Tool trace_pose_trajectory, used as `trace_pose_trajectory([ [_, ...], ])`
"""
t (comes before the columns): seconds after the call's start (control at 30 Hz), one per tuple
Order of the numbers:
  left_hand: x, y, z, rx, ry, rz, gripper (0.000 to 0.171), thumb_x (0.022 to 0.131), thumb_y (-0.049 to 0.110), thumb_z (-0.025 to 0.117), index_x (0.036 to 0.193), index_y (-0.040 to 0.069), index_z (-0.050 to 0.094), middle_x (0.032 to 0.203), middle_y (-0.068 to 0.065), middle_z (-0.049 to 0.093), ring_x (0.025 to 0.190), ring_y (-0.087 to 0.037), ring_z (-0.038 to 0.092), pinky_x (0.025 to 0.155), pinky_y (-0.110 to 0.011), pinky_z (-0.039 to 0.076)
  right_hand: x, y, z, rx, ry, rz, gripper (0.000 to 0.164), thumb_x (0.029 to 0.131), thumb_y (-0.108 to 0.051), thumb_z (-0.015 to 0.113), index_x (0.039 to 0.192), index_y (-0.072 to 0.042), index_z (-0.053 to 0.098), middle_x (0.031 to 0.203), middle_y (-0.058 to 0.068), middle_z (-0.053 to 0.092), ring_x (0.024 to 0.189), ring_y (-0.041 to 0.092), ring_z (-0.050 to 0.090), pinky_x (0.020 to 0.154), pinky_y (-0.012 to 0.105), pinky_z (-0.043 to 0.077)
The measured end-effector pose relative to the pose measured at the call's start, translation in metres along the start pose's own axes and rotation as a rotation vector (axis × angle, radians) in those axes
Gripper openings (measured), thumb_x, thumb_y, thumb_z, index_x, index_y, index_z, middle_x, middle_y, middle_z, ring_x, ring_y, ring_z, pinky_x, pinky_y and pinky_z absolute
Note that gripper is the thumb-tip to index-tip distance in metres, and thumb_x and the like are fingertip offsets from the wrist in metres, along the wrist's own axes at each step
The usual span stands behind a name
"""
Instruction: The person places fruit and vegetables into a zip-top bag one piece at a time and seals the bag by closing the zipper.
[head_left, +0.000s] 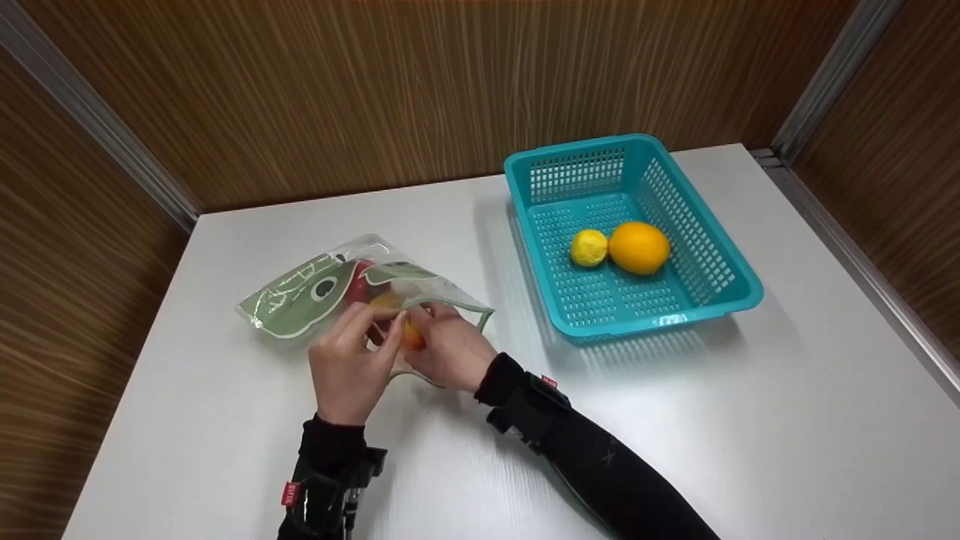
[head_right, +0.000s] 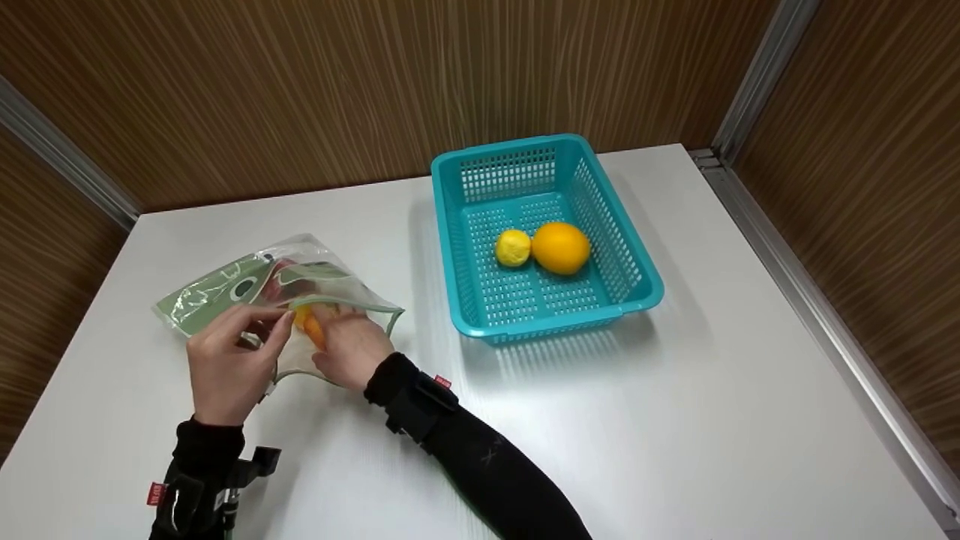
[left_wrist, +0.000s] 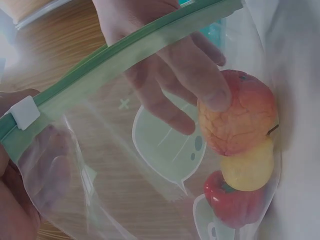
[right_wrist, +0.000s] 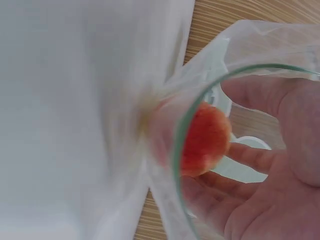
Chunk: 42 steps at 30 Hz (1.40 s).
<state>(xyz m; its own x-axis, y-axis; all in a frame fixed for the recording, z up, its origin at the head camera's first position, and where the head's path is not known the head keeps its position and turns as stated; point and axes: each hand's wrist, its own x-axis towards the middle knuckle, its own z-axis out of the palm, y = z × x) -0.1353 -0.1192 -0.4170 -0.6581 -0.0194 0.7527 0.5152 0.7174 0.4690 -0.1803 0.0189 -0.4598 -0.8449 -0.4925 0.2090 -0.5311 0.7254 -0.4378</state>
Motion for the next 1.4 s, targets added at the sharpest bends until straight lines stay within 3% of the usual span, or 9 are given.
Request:
trace_pose_trajectory([
  [0.13,0.001,0.000,0.001,-0.004,0.002,0.007,0.007,0.080,0.012,0.074,0.078,0.008,0.069,0.067,-0.006,0.064,0.056,-0.019,0.058,0.050,-0.025,0.043,-0.004,-0.005,-0.014,-0.017,-0.067,-0.008,0.052,0.084,-0.030,0.065,0.133,-0.017,0.050,0.110,0.007,0.064,0.081,0.016,0.060,0.066,0.025,0.048],
  [0.37,0.001,0.000,-0.001,-0.002,-0.004,-0.012,0.007,0.080,0.013,0.074,0.079,0.008,0.069,0.068,-0.007,0.065,0.056,-0.020,0.059,0.051,-0.024,0.043,-0.016,-0.010,-0.036,-0.074,-0.140,-0.061,0.045,0.086,-0.033,0.065,0.127,-0.016,0.059,0.113,0.004,0.066,0.097,0.019,0.063,0.079,0.034,0.054],
  [0.7,0.003,-0.001,0.001,-0.013,0.015,0.003,0.006,0.079,0.012,0.075,0.079,0.009,0.071,0.066,-0.004,0.064,0.055,-0.014,0.056,0.051,-0.028,0.044,-0.043,0.000,-0.083,-0.071,-0.197,-0.136,0.042,0.086,-0.037,0.065,0.124,-0.020,0.059,0.112,-0.002,0.065,0.093,0.014,0.060,0.076,0.029,0.054],
  [0.97,0.003,-0.002,-0.001,-0.018,0.005,-0.007,0.006,0.079,0.012,0.075,0.079,0.008,0.071,0.066,-0.004,0.064,0.055,-0.019,0.058,0.051,-0.030,0.044,-0.056,0.022,-0.109,-0.012,-0.132,-0.109,0.041,0.087,-0.036,0.065,0.124,-0.020,0.060,0.116,0.000,0.066,0.101,0.014,0.061,0.088,0.030,0.053],
  [1.23,0.002,-0.002,-0.002,-0.027,0.009,-0.012,0.006,0.078,0.011,0.076,0.079,0.008,0.071,0.067,-0.003,0.065,0.055,-0.020,0.058,0.054,-0.013,0.039,-0.061,0.036,-0.121,0.020,-0.069,-0.057,0.041,0.087,-0.035,0.065,0.125,-0.020,0.059,0.121,0.001,0.064,0.110,0.018,0.060,0.095,0.036,0.053],
  [1.4,0.001,-0.001,0.000,-0.036,0.012,-0.008,0.006,0.078,0.011,0.076,0.079,0.008,0.071,0.067,-0.003,0.065,0.055,-0.020,0.058,0.053,-0.014,0.039,-0.064,0.044,-0.132,0.046,-0.025,-0.023,0.043,0.088,-0.038,0.065,0.127,-0.021,0.057,0.126,-0.002,0.061,0.116,0.018,0.058,0.101,0.038,0.050],
])
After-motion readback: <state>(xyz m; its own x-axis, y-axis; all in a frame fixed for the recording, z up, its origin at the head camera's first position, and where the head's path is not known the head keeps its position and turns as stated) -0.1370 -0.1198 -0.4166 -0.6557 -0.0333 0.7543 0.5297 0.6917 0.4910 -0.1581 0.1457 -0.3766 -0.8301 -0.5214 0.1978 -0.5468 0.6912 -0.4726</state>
